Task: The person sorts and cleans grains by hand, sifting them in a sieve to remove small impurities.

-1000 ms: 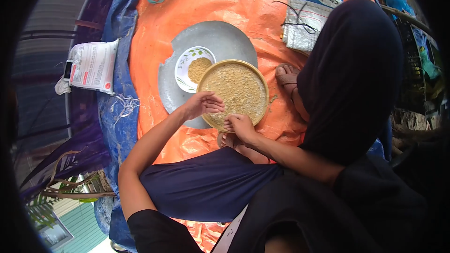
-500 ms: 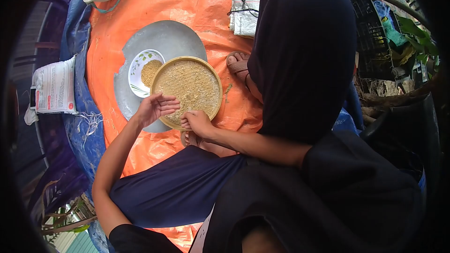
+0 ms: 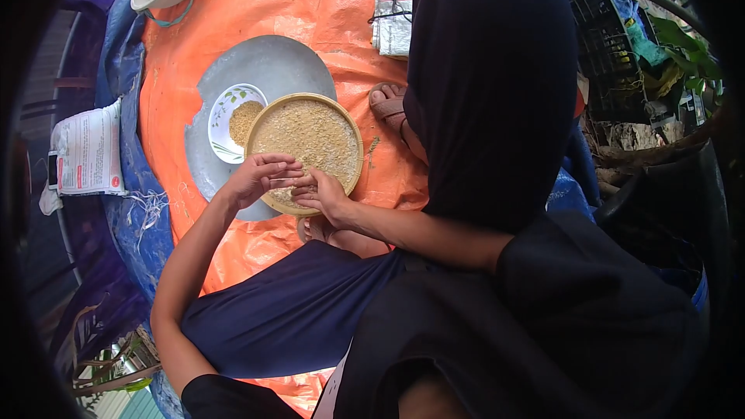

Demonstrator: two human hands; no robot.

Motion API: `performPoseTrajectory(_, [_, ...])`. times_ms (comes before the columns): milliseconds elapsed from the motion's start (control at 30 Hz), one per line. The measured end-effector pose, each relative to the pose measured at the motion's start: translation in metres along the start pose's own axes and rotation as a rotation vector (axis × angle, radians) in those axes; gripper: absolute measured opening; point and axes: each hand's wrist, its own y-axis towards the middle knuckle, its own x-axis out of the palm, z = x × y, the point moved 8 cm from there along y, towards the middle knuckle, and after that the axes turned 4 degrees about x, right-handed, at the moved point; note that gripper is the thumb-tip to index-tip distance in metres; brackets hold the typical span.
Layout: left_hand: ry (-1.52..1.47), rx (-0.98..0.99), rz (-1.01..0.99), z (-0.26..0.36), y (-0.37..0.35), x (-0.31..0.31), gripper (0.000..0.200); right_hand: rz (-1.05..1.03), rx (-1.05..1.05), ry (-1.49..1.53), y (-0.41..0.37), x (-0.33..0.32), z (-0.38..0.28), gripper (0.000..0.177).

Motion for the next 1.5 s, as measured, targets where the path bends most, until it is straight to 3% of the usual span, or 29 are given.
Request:
performPoseTrajectory(100, [0.028,-0.038,-0.018,0.003,0.000,0.015,0.027,-0.105,-0.050,0.172,-0.007,0.013,-0.007,0.046])
performPoseTrajectory(300, [0.047,-0.052,-0.109,0.005,0.002,0.034,0.026,-0.195,-0.129,0.218,-0.002,0.016,-0.015,0.046])
performPoseTrajectory(400, [0.069,-0.038,-0.061,0.005,0.002,0.025,0.025,-0.180,-0.153,0.153,-0.002,0.013,-0.014,0.048])
performPoseTrajectory(500, [0.147,0.008,0.053,0.008,0.001,0.005,0.022,0.018,-0.010,-0.021,0.004,-0.004,0.002,0.048])
performPoseTrajectory(600, [0.363,0.006,0.263,-0.004,0.005,-0.038,0.022,0.096,0.044,-0.169,0.005,-0.014,0.017,0.048])
performPoseTrajectory(700, [1.318,0.228,0.455,0.015,-0.008,-0.048,0.025,0.080,-0.002,-0.215,0.002,-0.009,0.014,0.042])
performPoseTrajectory(800, [1.551,0.506,0.477,0.024,-0.023,-0.028,0.026,0.074,-0.028,-0.247,0.002,-0.008,0.011,0.037])
performPoseTrajectory(1033, [1.694,0.597,0.171,0.007,-0.008,0.007,0.036,0.042,-0.172,-0.421,0.002,-0.001,0.006,0.029])
performPoseTrajectory(1200, [1.814,0.831,0.059,0.003,0.003,0.022,0.041,0.026,-0.224,-0.447,0.001,0.003,-0.002,0.027])
performPoseTrajectory(1500, [2.058,0.769,-0.305,-0.023,0.032,0.019,0.018,0.023,-0.223,-0.456,0.009,-0.004,-0.002,0.029])
